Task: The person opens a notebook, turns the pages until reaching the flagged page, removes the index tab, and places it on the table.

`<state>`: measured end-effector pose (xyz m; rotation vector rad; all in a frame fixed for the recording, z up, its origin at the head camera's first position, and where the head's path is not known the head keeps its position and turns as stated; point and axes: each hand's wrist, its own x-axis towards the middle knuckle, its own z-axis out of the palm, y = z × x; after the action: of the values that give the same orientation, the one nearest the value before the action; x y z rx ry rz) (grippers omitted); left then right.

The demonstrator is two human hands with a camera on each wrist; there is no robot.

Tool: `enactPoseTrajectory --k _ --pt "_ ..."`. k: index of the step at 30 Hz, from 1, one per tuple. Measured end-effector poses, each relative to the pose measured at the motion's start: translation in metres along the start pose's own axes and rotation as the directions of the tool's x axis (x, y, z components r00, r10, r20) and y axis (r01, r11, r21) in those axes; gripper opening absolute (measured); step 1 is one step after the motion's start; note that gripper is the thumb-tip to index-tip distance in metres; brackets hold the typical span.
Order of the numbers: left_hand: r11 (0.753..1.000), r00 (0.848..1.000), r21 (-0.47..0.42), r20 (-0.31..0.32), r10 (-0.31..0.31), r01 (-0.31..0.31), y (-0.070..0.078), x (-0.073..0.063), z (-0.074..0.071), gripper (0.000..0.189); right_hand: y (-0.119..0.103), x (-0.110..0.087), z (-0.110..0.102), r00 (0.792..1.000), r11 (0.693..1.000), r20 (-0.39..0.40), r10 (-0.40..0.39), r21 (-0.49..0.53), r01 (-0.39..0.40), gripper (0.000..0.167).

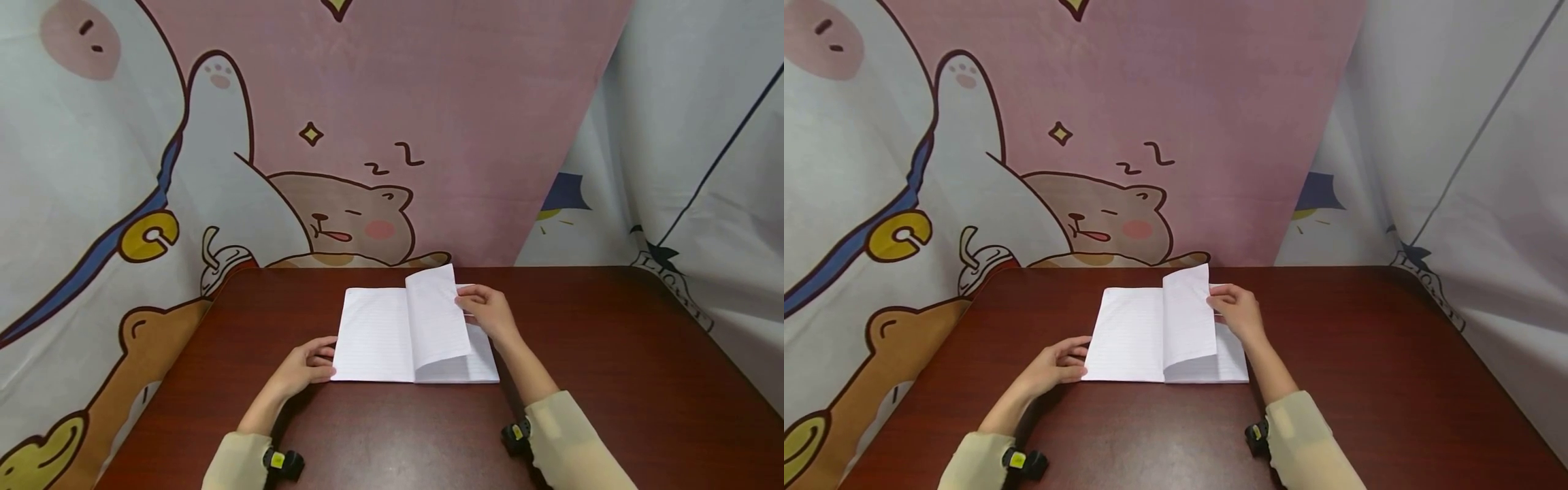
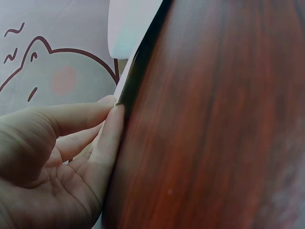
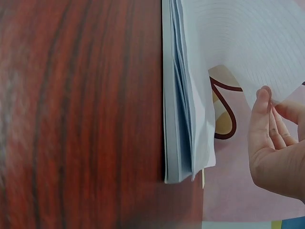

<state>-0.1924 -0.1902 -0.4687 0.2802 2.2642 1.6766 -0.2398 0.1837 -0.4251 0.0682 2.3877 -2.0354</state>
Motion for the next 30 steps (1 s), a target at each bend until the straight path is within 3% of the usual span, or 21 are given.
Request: enactPoseTrajectory --k 6,30 --pt "1.000 1.000 -0.006 0.006 0.004 -0.004 0.000 0.000 0.000 0.061 0.003 0.001 0.005 1.000 0.999 -0.003 -0.002 -0.041 0.002 0.033" --pt "1.000 1.000 -0.011 -0.003 -0.005 0.005 0.000 0.000 0.000 0.061 0.013 0.000 0.029 0.996 1.000 0.084 0.001 0.003 -0.001 0.032"
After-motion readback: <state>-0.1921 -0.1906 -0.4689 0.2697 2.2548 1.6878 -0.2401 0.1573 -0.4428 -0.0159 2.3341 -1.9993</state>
